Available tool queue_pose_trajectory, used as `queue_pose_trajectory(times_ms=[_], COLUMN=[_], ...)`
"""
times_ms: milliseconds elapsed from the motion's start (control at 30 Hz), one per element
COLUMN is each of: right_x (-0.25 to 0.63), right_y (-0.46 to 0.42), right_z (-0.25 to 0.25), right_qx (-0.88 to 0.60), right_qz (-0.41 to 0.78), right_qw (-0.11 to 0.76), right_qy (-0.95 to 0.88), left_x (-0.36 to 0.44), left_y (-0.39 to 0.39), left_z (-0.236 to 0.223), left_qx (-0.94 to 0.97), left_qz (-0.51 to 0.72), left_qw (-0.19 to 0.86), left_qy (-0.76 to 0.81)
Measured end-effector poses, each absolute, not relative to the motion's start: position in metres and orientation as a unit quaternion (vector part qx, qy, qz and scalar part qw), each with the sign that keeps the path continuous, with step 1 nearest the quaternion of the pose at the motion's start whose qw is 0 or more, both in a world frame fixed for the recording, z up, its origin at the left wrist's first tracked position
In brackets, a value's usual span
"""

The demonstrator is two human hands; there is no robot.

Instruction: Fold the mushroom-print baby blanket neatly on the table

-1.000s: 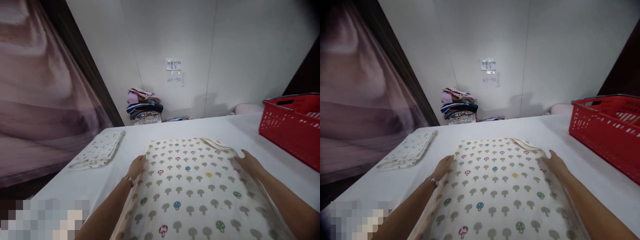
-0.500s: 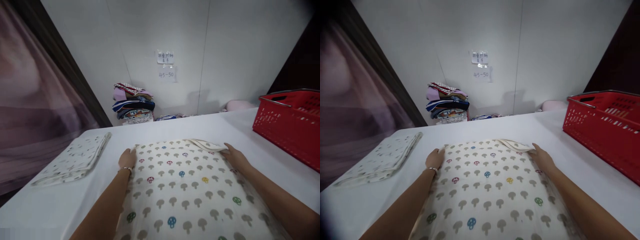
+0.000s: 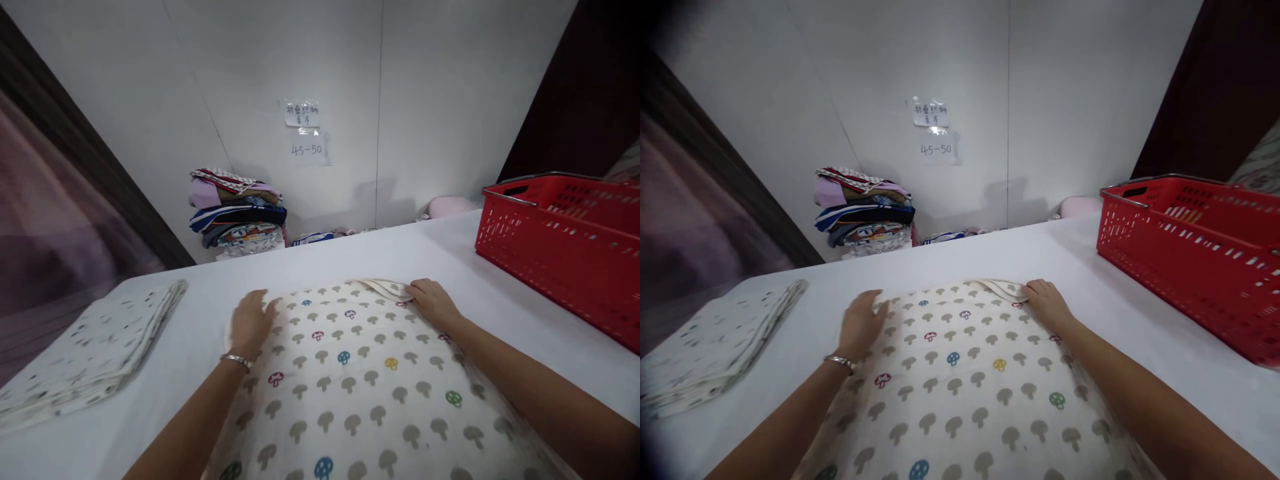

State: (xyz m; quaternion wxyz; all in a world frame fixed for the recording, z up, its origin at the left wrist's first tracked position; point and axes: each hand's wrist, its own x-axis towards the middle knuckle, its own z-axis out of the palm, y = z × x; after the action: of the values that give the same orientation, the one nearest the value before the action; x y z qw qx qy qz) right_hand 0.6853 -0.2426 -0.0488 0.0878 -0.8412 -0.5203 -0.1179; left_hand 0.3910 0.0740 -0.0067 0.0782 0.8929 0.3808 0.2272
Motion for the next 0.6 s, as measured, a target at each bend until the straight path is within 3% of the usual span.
queue_pose_trajectory(times_ms=[167, 267, 367, 500, 600], right_x=[0.682, 0.667, 0.641, 0.621, 0.643], right_y=[-0.236, -0.235, -0.241, -0.25, -0.246], right_z=[-0.039, -0.026, -0.011, 0.004, 0.001], right_qx=[-0.832, -0.815, -0.789, -0.698, -0.764], right_qz=[-0.141, -0.135, -0.09, 0.041, 0.051], right_qw=[0.121, 0.187, 0.236, 0.26, 0.298], right_qy=[-0.523, -0.532, -0.56, -0.667, -0.57], left_x=[0.463, 0.497, 0.511, 0.509, 0.504], left_y=[-0.026, -0.077, -0.107, -0.12, -0.122], left_z=[-0.016, -0.018, -0.013, -0.011, -0.016], left_qx=[0.856, 0.707, 0.521, 0.419, 0.42], left_qz=[0.155, 0.072, 0.011, 0.061, 0.112], left_qw=[0.408, 0.641, 0.808, 0.869, 0.846], left_qy=[0.278, 0.289, 0.275, 0.257, 0.309])
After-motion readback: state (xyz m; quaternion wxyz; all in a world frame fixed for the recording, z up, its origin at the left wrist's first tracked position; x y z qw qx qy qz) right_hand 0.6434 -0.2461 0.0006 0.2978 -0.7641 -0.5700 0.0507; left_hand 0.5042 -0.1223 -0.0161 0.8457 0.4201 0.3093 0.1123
